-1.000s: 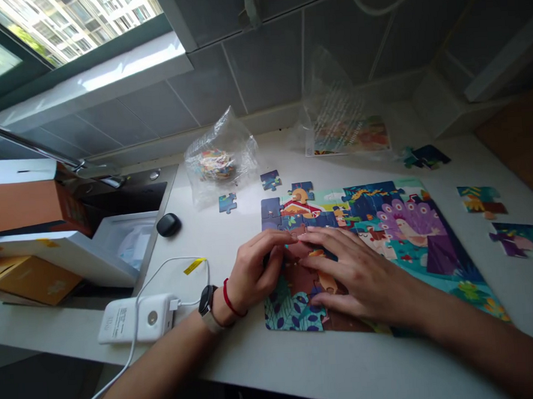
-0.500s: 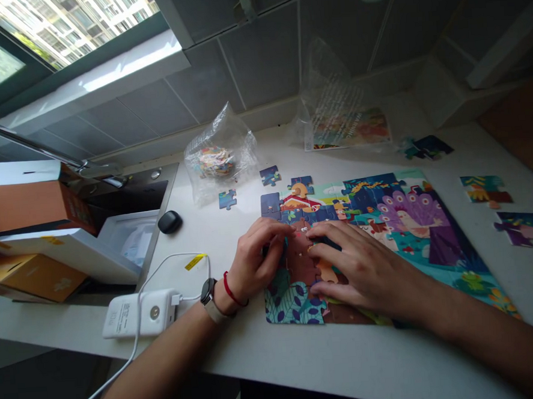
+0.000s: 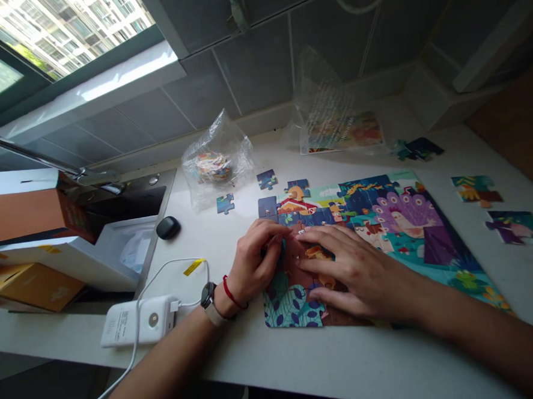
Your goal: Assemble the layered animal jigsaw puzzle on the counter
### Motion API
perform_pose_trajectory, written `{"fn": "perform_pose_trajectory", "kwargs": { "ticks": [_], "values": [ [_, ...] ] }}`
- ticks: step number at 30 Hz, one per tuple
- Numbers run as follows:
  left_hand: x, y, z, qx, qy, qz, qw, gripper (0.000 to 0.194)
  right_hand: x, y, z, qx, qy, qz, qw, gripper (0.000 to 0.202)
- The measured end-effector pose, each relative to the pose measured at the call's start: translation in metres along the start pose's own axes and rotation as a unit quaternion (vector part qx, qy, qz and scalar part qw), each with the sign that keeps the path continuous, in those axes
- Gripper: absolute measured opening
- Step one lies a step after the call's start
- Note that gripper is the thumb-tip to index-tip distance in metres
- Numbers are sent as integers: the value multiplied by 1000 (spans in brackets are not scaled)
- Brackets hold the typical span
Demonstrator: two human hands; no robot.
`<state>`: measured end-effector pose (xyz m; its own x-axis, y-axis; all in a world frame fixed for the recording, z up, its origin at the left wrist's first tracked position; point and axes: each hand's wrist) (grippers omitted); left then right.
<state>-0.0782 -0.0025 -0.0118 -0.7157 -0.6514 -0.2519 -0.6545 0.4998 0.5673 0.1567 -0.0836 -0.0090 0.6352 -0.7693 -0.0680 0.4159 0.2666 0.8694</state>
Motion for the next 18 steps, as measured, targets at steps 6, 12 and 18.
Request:
{"fn": "perform_pose_trajectory", "kwargs": {
  "ticks": [6, 12, 18],
  "values": [
    [0, 1, 1, 27, 5, -9, 1000, 22, 1, -3, 0, 17, -2, 6, 1000, 38],
    [1, 2, 1, 13, 6, 1, 1000, 21, 0, 0, -1, 18, 6, -5, 1000, 29],
    [-1, 3, -1, -16, -11, 24, 1000, 23, -1, 4, -4, -15, -5, -57, 998, 30]
  ]
}}
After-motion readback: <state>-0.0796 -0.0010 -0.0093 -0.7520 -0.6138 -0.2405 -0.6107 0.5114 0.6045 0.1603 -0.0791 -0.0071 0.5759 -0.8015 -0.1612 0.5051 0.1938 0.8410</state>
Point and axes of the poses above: each hand's wrist, its own x-axis away from the middle knuckle, its own y-axis out of the back of the hand, z = x × y, and after that the axes turned 11 degrees about z, right-handed
